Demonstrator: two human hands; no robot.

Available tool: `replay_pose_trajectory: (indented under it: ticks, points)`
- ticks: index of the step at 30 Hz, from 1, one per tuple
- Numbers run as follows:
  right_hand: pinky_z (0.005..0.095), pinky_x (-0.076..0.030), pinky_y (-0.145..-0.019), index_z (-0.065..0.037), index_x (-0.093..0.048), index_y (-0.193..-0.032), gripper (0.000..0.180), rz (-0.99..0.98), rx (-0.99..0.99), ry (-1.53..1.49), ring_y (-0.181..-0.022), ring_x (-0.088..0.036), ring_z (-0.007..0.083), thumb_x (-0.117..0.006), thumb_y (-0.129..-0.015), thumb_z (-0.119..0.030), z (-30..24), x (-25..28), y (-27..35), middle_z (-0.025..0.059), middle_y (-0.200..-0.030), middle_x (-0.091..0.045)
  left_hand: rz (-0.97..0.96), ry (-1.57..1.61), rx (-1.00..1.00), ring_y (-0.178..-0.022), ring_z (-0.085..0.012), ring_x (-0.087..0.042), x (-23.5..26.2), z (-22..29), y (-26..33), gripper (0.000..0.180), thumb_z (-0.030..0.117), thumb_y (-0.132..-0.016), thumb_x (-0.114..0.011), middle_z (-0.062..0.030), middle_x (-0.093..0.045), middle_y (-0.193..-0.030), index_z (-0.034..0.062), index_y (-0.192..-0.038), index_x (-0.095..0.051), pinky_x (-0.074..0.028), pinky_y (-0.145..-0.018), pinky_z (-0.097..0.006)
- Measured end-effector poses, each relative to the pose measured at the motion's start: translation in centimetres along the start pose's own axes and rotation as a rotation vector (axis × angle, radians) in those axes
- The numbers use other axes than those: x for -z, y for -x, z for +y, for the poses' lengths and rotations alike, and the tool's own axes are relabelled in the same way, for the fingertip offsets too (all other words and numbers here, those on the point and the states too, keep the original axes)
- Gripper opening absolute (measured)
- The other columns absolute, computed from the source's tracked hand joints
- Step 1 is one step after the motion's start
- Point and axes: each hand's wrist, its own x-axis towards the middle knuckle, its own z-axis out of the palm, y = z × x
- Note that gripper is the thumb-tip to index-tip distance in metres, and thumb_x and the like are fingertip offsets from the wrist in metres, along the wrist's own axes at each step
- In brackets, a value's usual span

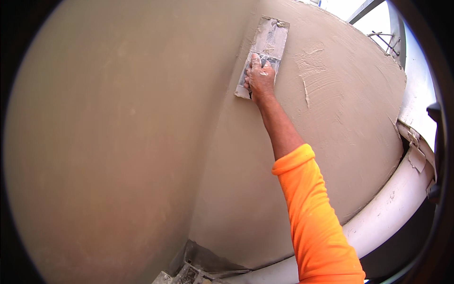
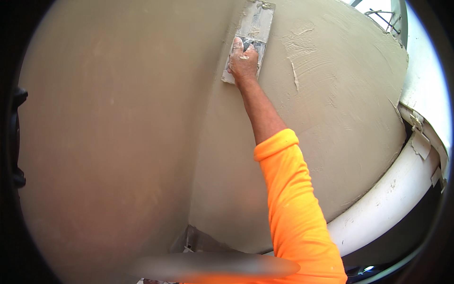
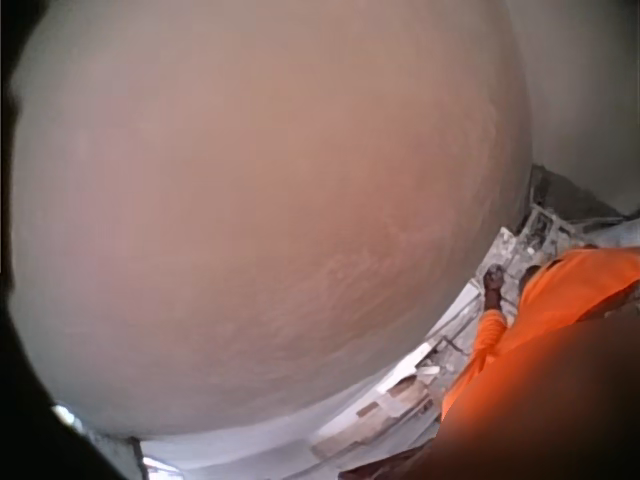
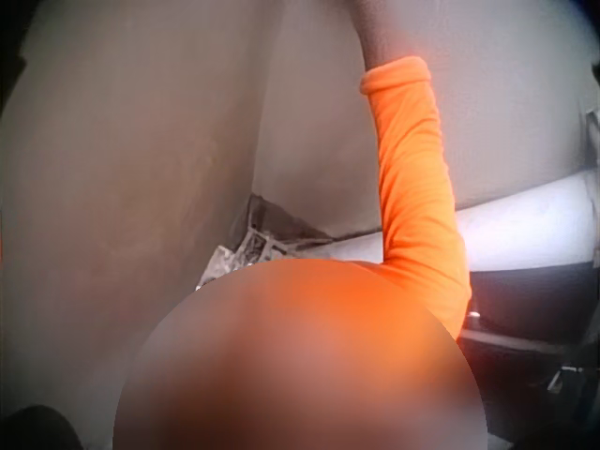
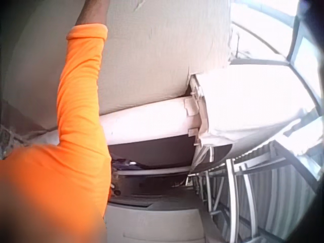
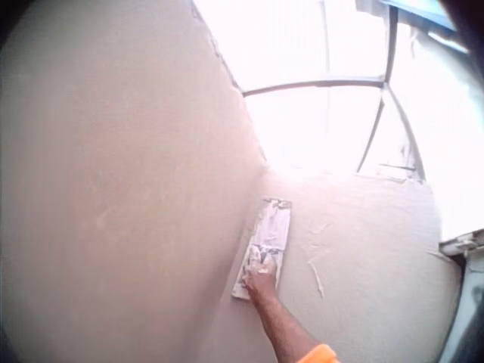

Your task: The person applies plaster to a wall using a trowel and hawk, repeatedly scooping material from a bucket and smoothing it onto the surface. The person works on a scaffold, moving along the wall to cover different sections.

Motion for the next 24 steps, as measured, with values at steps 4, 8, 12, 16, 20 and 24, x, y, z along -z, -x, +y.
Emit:
replay_pose_trajectory:
  ticks: [4,8,12,16,20,24]
  points:
    - [0.0337,-0.045,-0.046,-0.003,-0.055,-0.089,0.036,0.07,0.067,0.25,-0.053,-0.054,0.0182,-0.061,-0.1,-0.037,2.3,-0.4,-2.9,0.007,-0.069,-0.056,0.002,-0.088,-0.008,-0.086,-0.035,-0.065,-0.1,-0.4,1.4,0.026,0.027,-0.095,-0.057,-0.0216,-0.067,-0.094,0.0034,-0.097,-0.069,-0.054,-0.078,-0.043]
    - [0.0444,-0.054,-0.071,0.012,-0.062,-0.098,0.053,0.277,0.122,0.688,-0.081,-0.07,0.0374,-0.06,-0.098,-0.041,-1.8,4.0,-4.8,0.027,-0.085,-0.069,-0.018,-0.22,-0.014,-0.09,-0.0378,-0.065,0.1,-1.5,4.3,0.03,0.03,-0.096,-0.056,-0.0241,-0.068,-0.098,0.0032,-0.099,-0.069,-0.054,-0.082,-0.044]
    - [0.0294,-0.041,-0.041,-0.005,-0.051,-0.084,0.038,0.2,0.166,0.507,-0.047,-0.046,0.0101,-0.056,-0.103,-0.038,-12.0,10.5,-4.6,0.0016,-0.063,-0.05,-0.039,-0.37,-0.028,-0.094,-0.0405,-0.065,0.5,-2.6,6.6,0.033,0.034,-0.097,-0.056,-0.0267,-0.068,-0.101,0.003,-0.101,-0.069,-0.054,-0.087,-0.046]
    - [0.0339,-0.045,-0.045,-0.004,-0.054,-0.089,0.033,-0.129,0.33,1.165,-0.048,-0.054,0.0175,-0.06,-0.101,-0.034,-13.9,12.5,2.5,0.0051,-0.058,-0.053,0.036,-0.542,-0.072,-0.095,-0.0426,-0.065,2.3,-2.1,4.6,0.036,0.038,-0.097,-0.057,-0.0287,-0.068,-0.1,0.0051,-0.102,-0.07,-0.054,-0.088,-0.048]
    - [0.0501,-0.055,-0.063,-0.001,-0.055,-0.092,0.034,-0.409,0.347,1.719,-0.068,-0.069,0.0415,-0.056,-0.098,-0.034,-9.6,12.1,9.3,0.0232,-0.071,-0.067,-0.009,-0.189,-0.173,-0.094,-0.0441,-0.066,4.5,0.2,0.1,0.046,0.048,-0.092,-0.061,-0.0301,-0.068,-0.098,0.0039,-0.101,-0.07,-0.053,-0.084,-0.052]
    - [0.0521,-0.055,-0.067,-0.002,-0.055,-0.09,0.036,-0.504,0.185,1.788,-0.071,-0.069,0.0417,-0.054,-0.099,-0.037,-6.7,11.1,7.9,0.0228,-0.071,-0.067,-0.037,-0.364,-0.222,-0.094,-0.0242,-0.061,6.3,3.8,-4.7,0.015,0.022,-0.094,-0.055,-0.0078,-0.066,-0.095,0.0081,-0.093,-0.062,-0.054,-0.094,-0.047]
